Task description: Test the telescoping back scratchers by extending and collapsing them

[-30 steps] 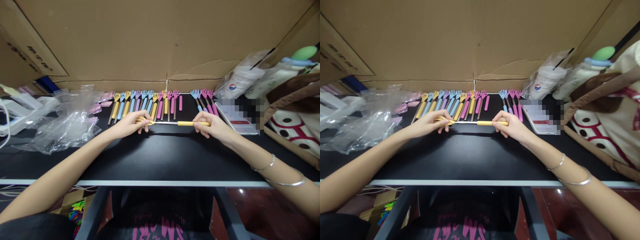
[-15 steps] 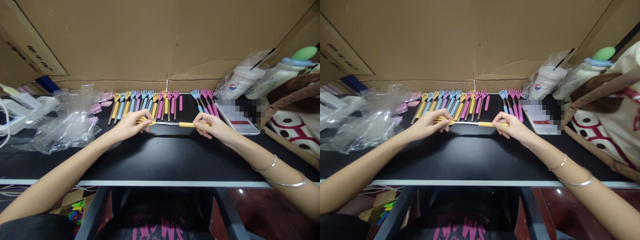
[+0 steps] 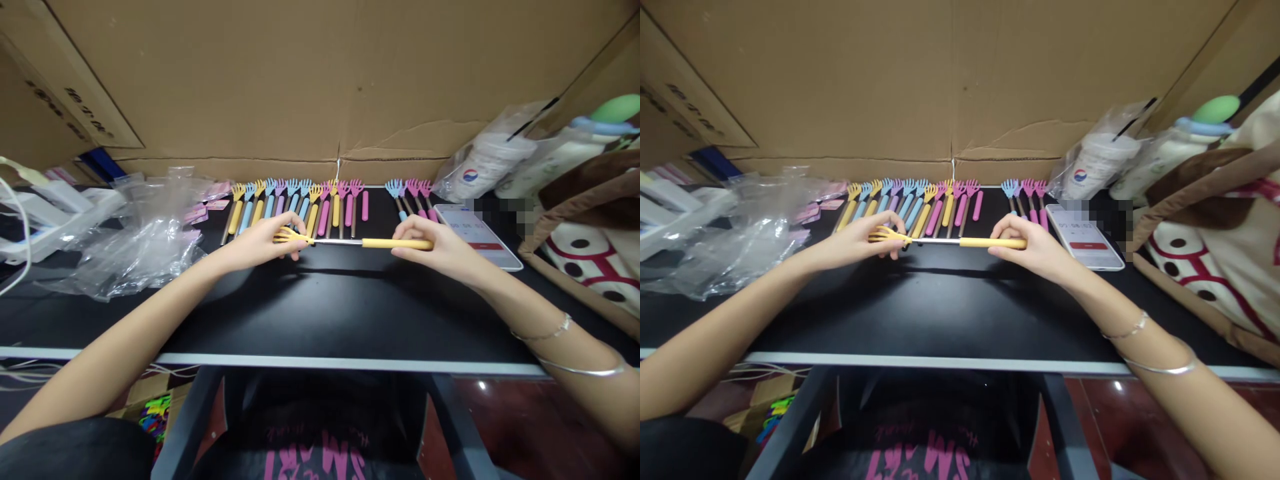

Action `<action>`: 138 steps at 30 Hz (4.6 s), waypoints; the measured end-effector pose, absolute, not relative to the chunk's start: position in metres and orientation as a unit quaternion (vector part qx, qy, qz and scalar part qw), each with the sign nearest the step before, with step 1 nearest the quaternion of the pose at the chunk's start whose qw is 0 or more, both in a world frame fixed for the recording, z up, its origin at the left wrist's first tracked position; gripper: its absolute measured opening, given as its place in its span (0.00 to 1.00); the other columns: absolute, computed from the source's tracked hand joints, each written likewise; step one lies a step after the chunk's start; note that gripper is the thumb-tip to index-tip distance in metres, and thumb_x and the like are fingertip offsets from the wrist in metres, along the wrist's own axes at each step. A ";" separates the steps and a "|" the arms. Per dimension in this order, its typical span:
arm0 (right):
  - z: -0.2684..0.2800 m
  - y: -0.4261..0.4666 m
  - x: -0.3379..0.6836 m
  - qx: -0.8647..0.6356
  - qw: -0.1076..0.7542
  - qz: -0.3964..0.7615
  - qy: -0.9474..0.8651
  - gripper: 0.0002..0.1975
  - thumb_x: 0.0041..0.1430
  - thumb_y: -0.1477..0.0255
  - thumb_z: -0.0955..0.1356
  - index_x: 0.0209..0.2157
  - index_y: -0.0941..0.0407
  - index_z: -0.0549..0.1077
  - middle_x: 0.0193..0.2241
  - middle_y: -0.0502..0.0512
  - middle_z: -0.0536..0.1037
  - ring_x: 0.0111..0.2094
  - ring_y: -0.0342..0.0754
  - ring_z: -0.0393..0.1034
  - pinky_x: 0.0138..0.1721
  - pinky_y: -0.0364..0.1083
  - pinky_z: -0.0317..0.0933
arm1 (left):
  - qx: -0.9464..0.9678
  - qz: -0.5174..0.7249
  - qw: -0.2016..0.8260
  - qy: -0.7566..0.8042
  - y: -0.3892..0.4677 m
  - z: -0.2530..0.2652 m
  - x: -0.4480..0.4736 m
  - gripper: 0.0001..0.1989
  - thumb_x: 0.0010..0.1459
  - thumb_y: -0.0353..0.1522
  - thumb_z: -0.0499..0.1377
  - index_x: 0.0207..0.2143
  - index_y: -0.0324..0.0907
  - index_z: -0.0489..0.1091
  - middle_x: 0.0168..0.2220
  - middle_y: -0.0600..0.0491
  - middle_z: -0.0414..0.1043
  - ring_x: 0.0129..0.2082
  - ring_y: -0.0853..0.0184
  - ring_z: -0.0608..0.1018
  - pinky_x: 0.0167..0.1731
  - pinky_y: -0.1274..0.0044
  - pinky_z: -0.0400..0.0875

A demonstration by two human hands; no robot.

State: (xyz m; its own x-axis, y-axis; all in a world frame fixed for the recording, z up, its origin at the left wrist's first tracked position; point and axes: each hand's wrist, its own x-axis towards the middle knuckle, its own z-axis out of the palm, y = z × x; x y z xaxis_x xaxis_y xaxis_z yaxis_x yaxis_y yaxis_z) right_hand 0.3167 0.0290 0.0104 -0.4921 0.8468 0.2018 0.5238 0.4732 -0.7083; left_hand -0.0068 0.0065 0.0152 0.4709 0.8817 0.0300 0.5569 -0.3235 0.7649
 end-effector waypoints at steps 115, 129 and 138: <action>0.011 0.026 0.327 -0.394 0.041 0.057 -0.916 0.09 0.57 0.62 0.66 0.35 0.53 0.70 0.26 0.47 0.69 0.26 0.42 0.62 0.27 0.41 0.49 | 0.882 -0.040 0.060 0.466 0.003 0.027 -0.023 0.17 0.59 0.47 0.55 0.48 0.52 0.68 0.43 0.58 0.75 0.38 0.67 0.76 0.31 0.79 0.60; 0.010 0.027 0.329 -0.390 0.049 0.051 -0.918 0.09 0.58 0.62 0.65 0.35 0.52 0.70 0.27 0.48 0.71 0.26 0.42 0.63 0.27 0.41 0.49 | 0.884 -0.035 0.053 0.464 0.003 0.027 -0.022 0.18 0.59 0.46 0.55 0.48 0.52 0.68 0.46 0.57 0.75 0.40 0.67 0.77 0.32 0.79 0.61; 0.010 0.027 0.329 -0.389 0.049 0.049 -0.918 0.09 0.58 0.62 0.65 0.36 0.52 0.70 0.29 0.49 0.71 0.28 0.43 0.63 0.28 0.41 0.50 | 0.881 -0.037 0.052 0.468 0.003 0.027 -0.022 0.17 0.59 0.47 0.55 0.48 0.52 0.68 0.45 0.57 0.75 0.39 0.67 0.77 0.32 0.80 0.60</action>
